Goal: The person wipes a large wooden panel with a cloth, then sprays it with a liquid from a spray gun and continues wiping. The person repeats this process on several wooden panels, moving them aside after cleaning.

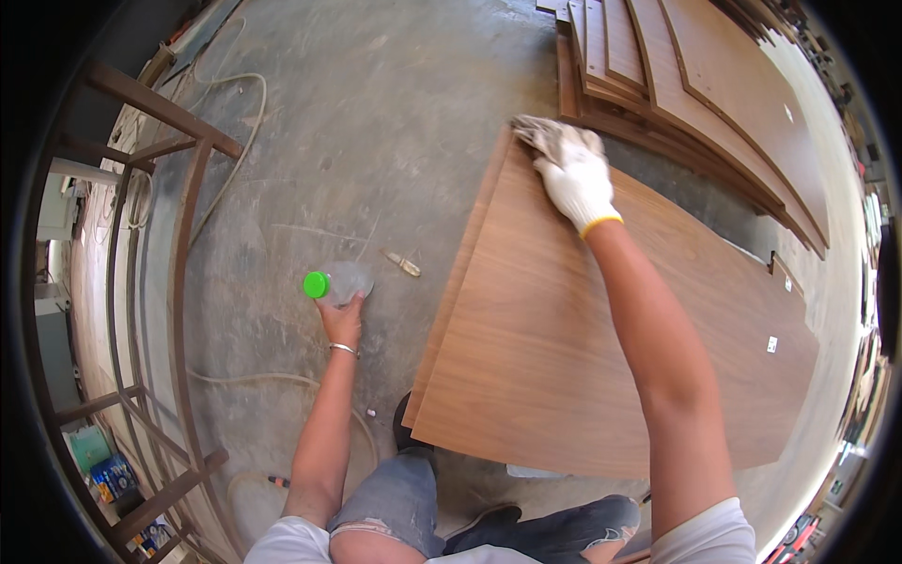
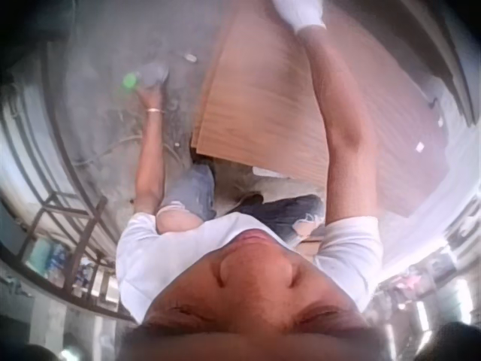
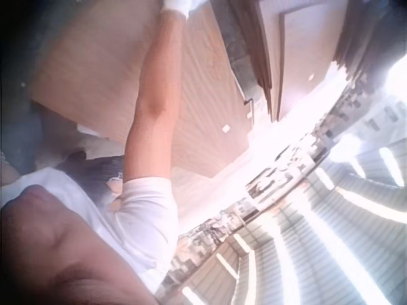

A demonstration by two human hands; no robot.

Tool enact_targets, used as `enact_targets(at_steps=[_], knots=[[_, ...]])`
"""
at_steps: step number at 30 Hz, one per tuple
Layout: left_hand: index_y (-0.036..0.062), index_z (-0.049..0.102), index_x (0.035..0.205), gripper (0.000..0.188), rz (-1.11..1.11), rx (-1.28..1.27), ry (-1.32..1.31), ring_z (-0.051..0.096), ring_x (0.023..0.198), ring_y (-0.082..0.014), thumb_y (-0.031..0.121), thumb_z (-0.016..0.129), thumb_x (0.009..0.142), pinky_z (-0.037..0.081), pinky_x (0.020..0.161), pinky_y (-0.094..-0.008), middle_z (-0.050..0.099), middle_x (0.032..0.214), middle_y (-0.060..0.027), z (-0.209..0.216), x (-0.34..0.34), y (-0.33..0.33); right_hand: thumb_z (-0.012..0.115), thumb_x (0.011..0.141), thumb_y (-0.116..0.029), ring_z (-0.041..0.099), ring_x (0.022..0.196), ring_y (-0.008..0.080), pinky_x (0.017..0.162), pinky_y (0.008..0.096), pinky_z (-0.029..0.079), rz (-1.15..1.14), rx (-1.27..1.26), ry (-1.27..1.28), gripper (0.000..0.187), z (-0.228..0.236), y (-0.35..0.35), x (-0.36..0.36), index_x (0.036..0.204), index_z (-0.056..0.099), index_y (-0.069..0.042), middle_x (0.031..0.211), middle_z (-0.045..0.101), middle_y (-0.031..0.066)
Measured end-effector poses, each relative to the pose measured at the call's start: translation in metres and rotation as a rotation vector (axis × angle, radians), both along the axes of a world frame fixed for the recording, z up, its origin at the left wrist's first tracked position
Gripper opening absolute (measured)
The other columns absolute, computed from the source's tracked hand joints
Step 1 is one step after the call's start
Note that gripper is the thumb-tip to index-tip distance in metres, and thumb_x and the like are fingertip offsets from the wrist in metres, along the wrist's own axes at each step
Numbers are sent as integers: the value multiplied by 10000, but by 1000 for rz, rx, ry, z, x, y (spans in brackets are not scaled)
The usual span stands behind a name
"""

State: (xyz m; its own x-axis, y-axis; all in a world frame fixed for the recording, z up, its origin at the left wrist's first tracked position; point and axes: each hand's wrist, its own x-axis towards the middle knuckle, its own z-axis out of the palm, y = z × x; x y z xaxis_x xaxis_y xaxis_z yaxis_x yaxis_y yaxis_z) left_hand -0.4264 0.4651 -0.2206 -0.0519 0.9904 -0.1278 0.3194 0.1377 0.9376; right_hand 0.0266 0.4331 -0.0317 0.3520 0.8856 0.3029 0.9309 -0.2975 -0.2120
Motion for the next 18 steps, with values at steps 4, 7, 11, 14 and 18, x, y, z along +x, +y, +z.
enact_targets(at_steps=[4, 7, 11, 14, 18], knots=[[-8, 415, 1482, 642, 124, -49, 295, 574, 1273, -279, 27, 713, 915, 456, 1088, -408, 528, 1451, -180, 0, -26, -39, 720, 868, -263, 494, 1289, 368, 1110, 495, 407, 216, -92, 50, 457, 10, 20, -48, 1295, 653, -115, 1337, 609, 132], [-1, 444, 1471, 553, 45, -157, 126, 598, 1251, -260, 25, 650, 958, 473, 1064, -384, 540, 1444, -170, 31, -31, -90, 777, 826, -291, 511, 1280, 319, 1117, 515, 427, 832, -52, -49, 414, 26, -23, -103, 1211, 713, -152, 1288, 614, 95], [2, 478, 1459, 469, -160, -325, -131, 619, 1224, -214, 57, 600, 1010, 478, 1053, -347, 549, 1444, -145, 80, -28, -141, 800, 794, -307, 558, 1184, 324, 1049, 500, 476, 838, 6, 144, 332, 34, -26, -105, 1110, 749, -215, 1165, 663, 57], [-1, 452, 1490, 487, -331, -408, -295, 608, 1245, -212, 100, 594, 1035, 469, 1069, -344, 535, 1471, -143, 125, -17, -163, 655, 923, -272, 538, 1175, 409, 1010, 484, 480, 313, -46, 42, 315, 13, 24, -32, 1207, 682, -138, 1234, 639, 148], [-31, 343, 1562, 678, -504, -400, -414, 555, 1328, -264, 179, 675, 1009, 436, 1120, -381, 466, 1556, -172, 144, -28, -182, 650, 912, -221, 531, 1191, 420, 1006, 510, 464, 180, -1, 176, 324, 10, 26, -59, 1181, 661, -41, 1221, 640, 171]])
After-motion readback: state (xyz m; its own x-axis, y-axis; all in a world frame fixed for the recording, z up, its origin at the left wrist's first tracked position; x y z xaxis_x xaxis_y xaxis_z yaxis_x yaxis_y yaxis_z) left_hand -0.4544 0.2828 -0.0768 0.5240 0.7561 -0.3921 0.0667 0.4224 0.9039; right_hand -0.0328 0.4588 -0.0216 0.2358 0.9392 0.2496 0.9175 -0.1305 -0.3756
